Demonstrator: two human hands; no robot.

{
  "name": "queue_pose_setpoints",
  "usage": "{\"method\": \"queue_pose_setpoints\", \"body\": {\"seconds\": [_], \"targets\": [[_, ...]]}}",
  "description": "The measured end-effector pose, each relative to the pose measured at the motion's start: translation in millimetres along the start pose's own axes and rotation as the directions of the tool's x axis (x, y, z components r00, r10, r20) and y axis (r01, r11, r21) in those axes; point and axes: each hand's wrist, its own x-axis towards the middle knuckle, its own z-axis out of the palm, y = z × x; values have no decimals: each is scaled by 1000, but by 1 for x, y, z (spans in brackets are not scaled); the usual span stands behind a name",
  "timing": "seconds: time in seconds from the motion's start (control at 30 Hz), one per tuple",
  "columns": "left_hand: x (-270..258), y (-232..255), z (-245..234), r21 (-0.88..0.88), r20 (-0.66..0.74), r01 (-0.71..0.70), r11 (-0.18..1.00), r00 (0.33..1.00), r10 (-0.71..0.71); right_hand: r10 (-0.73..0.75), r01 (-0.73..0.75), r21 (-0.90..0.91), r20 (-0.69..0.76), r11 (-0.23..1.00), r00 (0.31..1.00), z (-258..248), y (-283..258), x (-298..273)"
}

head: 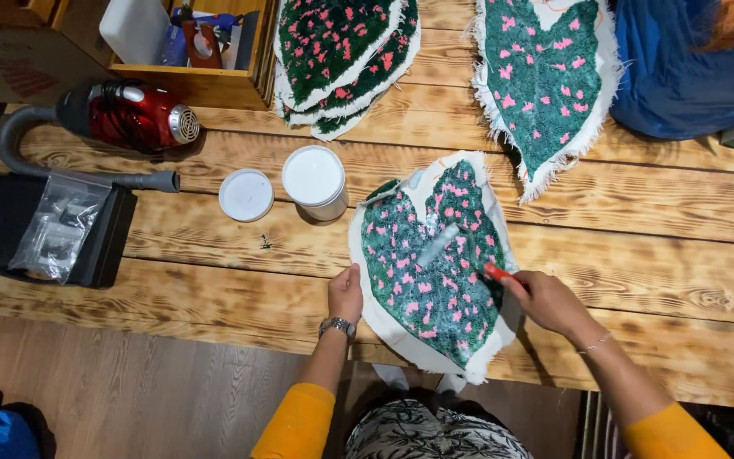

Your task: Applying and spreading white glue onto the backing of heart-shaped leaf-patterned rugs using a roller and a scraper.

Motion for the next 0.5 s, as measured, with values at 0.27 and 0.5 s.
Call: {"method": "queue_pose_setpoints", "body": {"seconds": [0.27,0.5], "targets": [[-53,-33,-18,-19,215,69,997,974,-63,93,-88,-64,87,994,992,-76,-13,-45],[-5,67,-9,24,2,-150,988,989,150,-420,391,-226,-100,892,902,-88,-46,-24]]}}
